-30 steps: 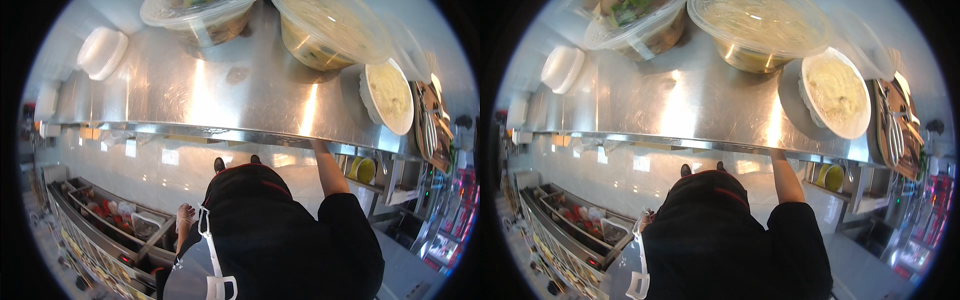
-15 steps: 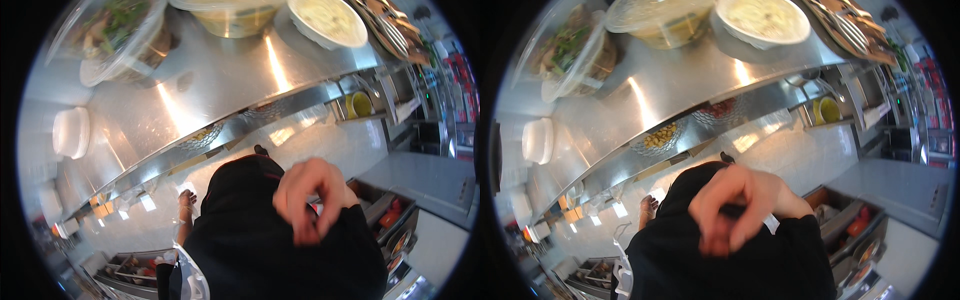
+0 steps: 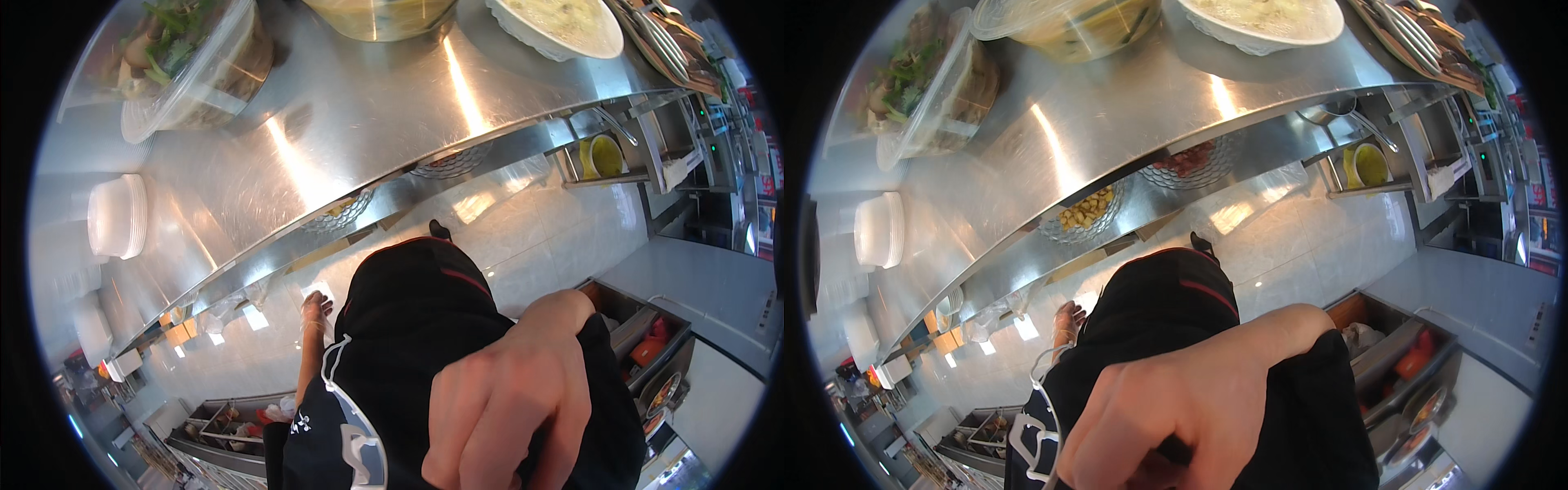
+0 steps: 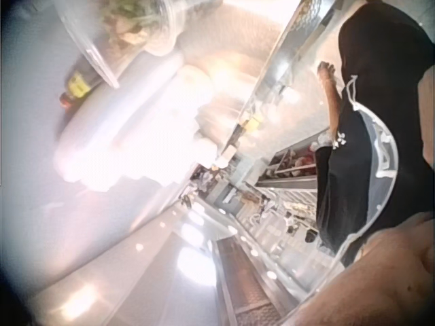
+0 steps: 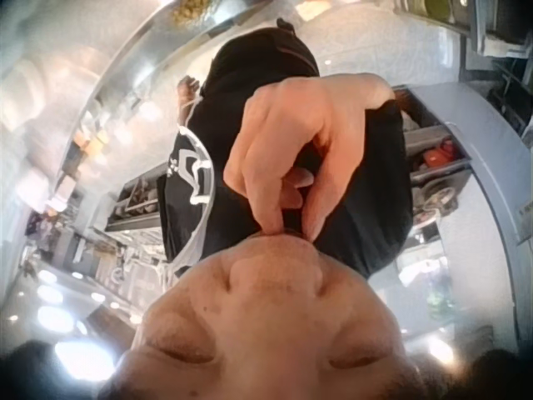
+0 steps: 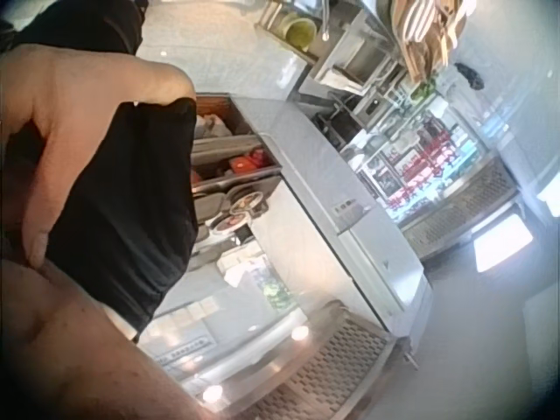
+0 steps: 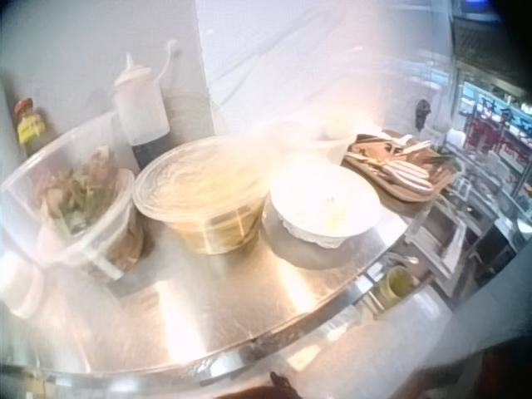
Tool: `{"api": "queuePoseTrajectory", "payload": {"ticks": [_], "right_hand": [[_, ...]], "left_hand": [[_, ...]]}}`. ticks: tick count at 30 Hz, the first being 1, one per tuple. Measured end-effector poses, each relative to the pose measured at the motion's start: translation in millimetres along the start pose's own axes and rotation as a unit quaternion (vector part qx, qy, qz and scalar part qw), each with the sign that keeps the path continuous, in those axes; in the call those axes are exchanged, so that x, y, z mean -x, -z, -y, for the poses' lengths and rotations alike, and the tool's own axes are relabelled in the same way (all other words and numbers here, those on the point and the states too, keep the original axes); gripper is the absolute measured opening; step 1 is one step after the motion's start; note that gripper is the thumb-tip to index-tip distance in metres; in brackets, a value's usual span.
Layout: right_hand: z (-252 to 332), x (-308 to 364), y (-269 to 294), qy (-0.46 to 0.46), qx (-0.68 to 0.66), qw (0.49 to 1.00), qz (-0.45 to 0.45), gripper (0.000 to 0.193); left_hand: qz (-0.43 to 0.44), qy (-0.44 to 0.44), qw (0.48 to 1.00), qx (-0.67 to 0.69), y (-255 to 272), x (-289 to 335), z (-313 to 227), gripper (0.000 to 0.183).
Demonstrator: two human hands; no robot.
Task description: The person scoops diced meat and fried cubes from glass bowls into a metal bowl, mixes them, and places the bowl on a tray. They then retrieve a receipt, open a white cooler, and pack a small container with a fried egg into a red cooler.
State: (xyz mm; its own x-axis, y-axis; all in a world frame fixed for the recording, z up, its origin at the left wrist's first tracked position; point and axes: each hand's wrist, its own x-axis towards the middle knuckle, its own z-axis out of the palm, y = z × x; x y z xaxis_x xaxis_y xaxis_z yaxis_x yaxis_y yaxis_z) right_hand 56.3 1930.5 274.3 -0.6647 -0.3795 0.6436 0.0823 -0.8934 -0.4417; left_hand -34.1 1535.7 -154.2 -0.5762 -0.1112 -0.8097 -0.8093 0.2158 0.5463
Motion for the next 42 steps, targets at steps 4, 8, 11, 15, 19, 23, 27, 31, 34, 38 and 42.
{"api": "queuePoseTrajectory", "payload": {"ticks": [4, 8, 11, 15, 19, 23, 27, 31, 34, 38, 42], "right_hand": [[7.4, 38.1, 45.0, -0.089, 0.122, 0.988, -0.043, 0.019], [-6.4, 104.9, 151.3, -0.303, 0.329, 0.779, -0.44, 0.023], [-29.6, 154.8, 253.7, -0.313, 0.611, 0.518, -0.51, 0.021], [-48.9, 224.8, 332.3, -0.406, 0.675, 0.358, -0.501, 0.021], [-65.7, 253.2, 357.0, -0.447, 0.683, 0.314, -0.485, 0.021], [-73.6, 256.5, 363.0, -0.457, 0.686, 0.299, -0.48, 0.02], [-76.4, 259.2, 365.3, -0.457, 0.684, 0.295, -0.486, 0.02], [-72.4, 254.2, 359.3, -0.441, 0.678, 0.311, -0.499, 0.02], [-56.6, 238.1, 337.5, -0.396, 0.655, 0.363, -0.532, 0.02], [-19.7, 210.2, 274.5, -0.259, 0.474, 0.592, -0.598, 0.02], [1.2, 186.4, 190.7, -0.107, 0.229, 0.791, -0.557, 0.017]], "left_hand": [[-0.05, 0.034, 0.998, 0.021, 12.9, 13.0, 30.9, 0.034], [-0.057, 0.059, 0.996, 0.024, 16.2, 27.6, 54.9, 0.033], [-0.038, 0.074, 0.996, 0.035, 12.8, 32.1, 60.9, 0.034], [-0.062, 0.055, 0.995, 0.051, 5.5, 43.2, 60.3, 0.039], [-0.073, 0.044, 0.991, 0.1, 0.7, 52.8, 50.9, 0.041], [-0.08, 0.042, 0.99, 0.108, 2.6, 62.2, 49.9, 0.04], [-0.084, 0.06, 0.99, 0.097, 11.3, 64.8, 54.7, 0.037], [-0.096, 0.089, 0.984, 0.12, 16.1, 59.3, 57.5, 0.035], [-0.095, 0.066, 0.99, 0.083, 14.9, 51.5, 52.8, 0.035], [-0.071, 0.053, 0.993, 0.078, 8.1, 38.4, 41.7, 0.036], [-0.029, 0.053, 0.998, 0.033, -5.3, 13.5, 22.9, 0.032]]}}
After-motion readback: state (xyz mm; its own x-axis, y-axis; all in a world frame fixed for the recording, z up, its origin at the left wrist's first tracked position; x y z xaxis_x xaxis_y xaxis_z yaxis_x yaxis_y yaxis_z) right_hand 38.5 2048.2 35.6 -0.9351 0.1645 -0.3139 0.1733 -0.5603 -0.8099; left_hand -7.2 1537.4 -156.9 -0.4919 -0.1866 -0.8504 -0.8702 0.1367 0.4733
